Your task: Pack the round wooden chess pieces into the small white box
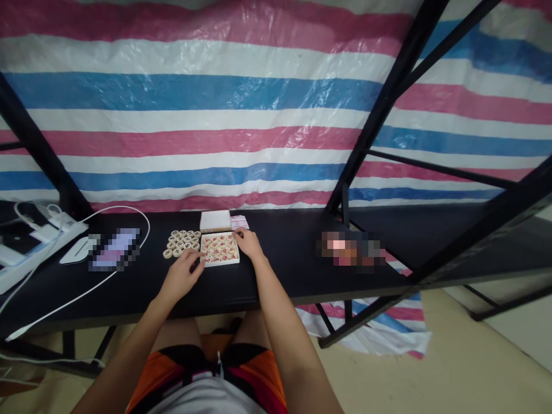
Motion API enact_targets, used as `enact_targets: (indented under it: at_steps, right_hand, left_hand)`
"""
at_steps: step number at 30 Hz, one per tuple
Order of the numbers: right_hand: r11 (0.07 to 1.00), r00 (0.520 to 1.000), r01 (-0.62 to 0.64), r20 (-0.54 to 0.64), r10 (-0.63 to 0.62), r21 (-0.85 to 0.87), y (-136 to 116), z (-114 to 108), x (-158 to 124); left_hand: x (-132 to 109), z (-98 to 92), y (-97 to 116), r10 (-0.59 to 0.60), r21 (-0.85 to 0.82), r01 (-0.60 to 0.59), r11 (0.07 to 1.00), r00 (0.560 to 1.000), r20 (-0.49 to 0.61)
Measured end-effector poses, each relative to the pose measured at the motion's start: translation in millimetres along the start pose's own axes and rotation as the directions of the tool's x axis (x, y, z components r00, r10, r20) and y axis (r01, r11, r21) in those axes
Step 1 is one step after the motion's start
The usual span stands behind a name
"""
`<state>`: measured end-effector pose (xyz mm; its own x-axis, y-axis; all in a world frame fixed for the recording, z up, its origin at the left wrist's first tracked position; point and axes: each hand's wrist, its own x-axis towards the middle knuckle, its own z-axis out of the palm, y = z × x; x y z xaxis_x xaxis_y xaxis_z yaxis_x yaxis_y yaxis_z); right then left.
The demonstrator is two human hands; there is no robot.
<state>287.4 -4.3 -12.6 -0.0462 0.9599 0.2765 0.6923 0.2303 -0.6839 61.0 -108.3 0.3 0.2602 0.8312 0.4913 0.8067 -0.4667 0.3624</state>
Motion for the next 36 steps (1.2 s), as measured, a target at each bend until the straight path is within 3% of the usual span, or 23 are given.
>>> enact_targets:
  at_steps: [8,13,20,25,29,32,36]
  right_hand:
    - [0.998,1.0,0.007,-0.025,-0.005,0.062,7,3,3]
    - [0.998,1.0,0.006,-0.011,-0.005,0.062,8,3,2]
    - [0.998,1.0,0.004,-0.003,-0.004,0.06,8,2,2]
    - [0.998,1.0,0.001,-0.007,0.0,0.067,7,2,2]
    - [0.998,1.0,0.003,-0.006,-0.003,0.065,7,2,3]
    - [0.997,1.0,0.012,-0.004,-0.012,0.074,8,2,2]
    - [0.997,1.0,0.0,-0.003,0.0,0.08,7,2,2]
  left_hand:
    - [-11,-31.1,-47,-0.188,0.21,0.233,0.949,0.958,-0.215]
    - [-15,-32.1,-43,-0.317,0.373,0.359,0.855,0.933,-0.171]
    - [-15,-31.9,-36,-0.343,0.479,0.363,0.799,0.93,-0.133]
    - [-16,-33.9,-38,-0.275,0.453,0.301,0.839,0.953,-0.124]
    - [-10,-26.8,-31,-0.055,0.201,0.073,0.977,0.994,-0.092]
    - [1,-14.9,-18,0.1,0.035,-0.098,0.995,0.993,-0.054]
    - [13,0.6,-7,0.143,-0.057,-0.14,0.988,0.989,0.049]
